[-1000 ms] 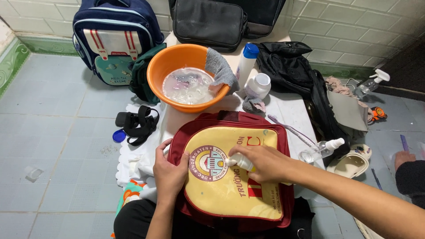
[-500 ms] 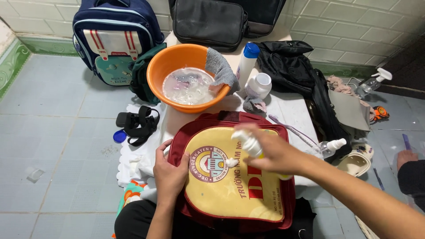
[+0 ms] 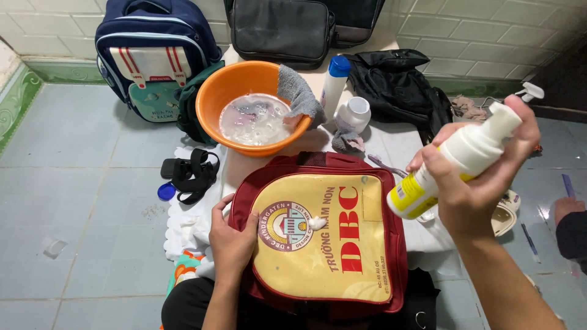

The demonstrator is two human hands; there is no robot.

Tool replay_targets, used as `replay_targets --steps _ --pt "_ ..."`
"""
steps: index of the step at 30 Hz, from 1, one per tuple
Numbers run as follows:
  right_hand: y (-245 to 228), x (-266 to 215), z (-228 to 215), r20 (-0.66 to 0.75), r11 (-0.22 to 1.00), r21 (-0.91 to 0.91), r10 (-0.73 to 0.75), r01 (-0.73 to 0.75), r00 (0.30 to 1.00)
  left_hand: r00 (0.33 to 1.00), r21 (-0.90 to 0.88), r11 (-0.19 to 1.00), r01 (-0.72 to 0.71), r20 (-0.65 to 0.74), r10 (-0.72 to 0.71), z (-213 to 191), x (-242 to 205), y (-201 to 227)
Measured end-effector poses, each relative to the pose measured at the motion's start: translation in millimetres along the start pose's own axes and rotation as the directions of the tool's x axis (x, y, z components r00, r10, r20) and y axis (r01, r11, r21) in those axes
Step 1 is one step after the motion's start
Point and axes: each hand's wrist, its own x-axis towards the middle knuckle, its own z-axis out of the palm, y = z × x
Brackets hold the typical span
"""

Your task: The person cleans the front of a red and yellow bag by spraying it with liquid from a bottle, wiping it with a cloth, and scrubbing it with a brush.

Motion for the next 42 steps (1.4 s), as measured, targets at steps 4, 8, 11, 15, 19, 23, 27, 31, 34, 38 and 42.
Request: replay_targets --steps 4,8,11,15,19,23,27,31,34,38,42 --pt "12.2 -10.3 1.9 0.066 0.999 0.033 -0.019 0.017 0.998 1.000 0.017 1.000 0.013 0.003 -0.013 0.9 1.2 0.5" --pt "28.5 -45.2 13.0 0.188 0.989 0.070 0.116 -0.132 0.975 1.000 0.011 1.000 0.018 0.002 -0.018 1.0 -0.4 -1.5" --pt "62.6 -80.7 21.5 0.254 0.987 0.032 0.145 -0.158 0.956 1.000 0.017 1.000 0.008 -0.003 -0.008 1.4 1.0 -2.2" --pt "75.5 -103.2 34.0 0.415 0.996 -0.060 0.083 -0.064 0.906 1.000 0.021 0.999 0.029 0.004 -0.030 0.8 0.5 -0.1" --pt "70.7 -98.5 46.1 0.458 1.000 -0.006 0.013 -0.012 0.889 0.999 0.012 0.999 0.051 0.016 -0.051 0.5 0.2 3.5" --pt "52.1 -85.5 52.6 0.520 0.998 -0.063 0.036 -0.004 0.854 1.000 0.032 0.999 0.029 0.009 -0.030 0.3 0.5 1.0" --pt "52.8 -80.8 58.0 0.536 0.990 -0.142 0.091 -0.017 0.839 0.999 0.025 0.999 0.040 0.007 -0.041 0.5 1.0 0.0" --pt "65.3 -86.9 64.5 0.550 0.979 -0.193 0.158 -0.060 0.820 0.999 0.040 0.998 0.044 0.017 -0.044 -0.4 0.7 2.3" --pt "65.9 -87.3 66.9 0.537 0.972 -0.226 0.177 -0.062 0.825 0.999 0.017 0.999 0.037 0.006 -0.037 0.1 -0.6 3.7" --pt "65.1 -85.0 71.0 0.535 0.957 -0.276 0.230 -0.089 0.812 0.999 -0.008 0.999 0.050 0.010 -0.049 -0.5 -0.1 3.5" --pt "50.8 -67.9 79.7 0.587 0.879 -0.458 0.409 -0.130 0.699 0.998 -0.005 0.999 0.054 0.017 -0.054 0.0 0.4 3.9"
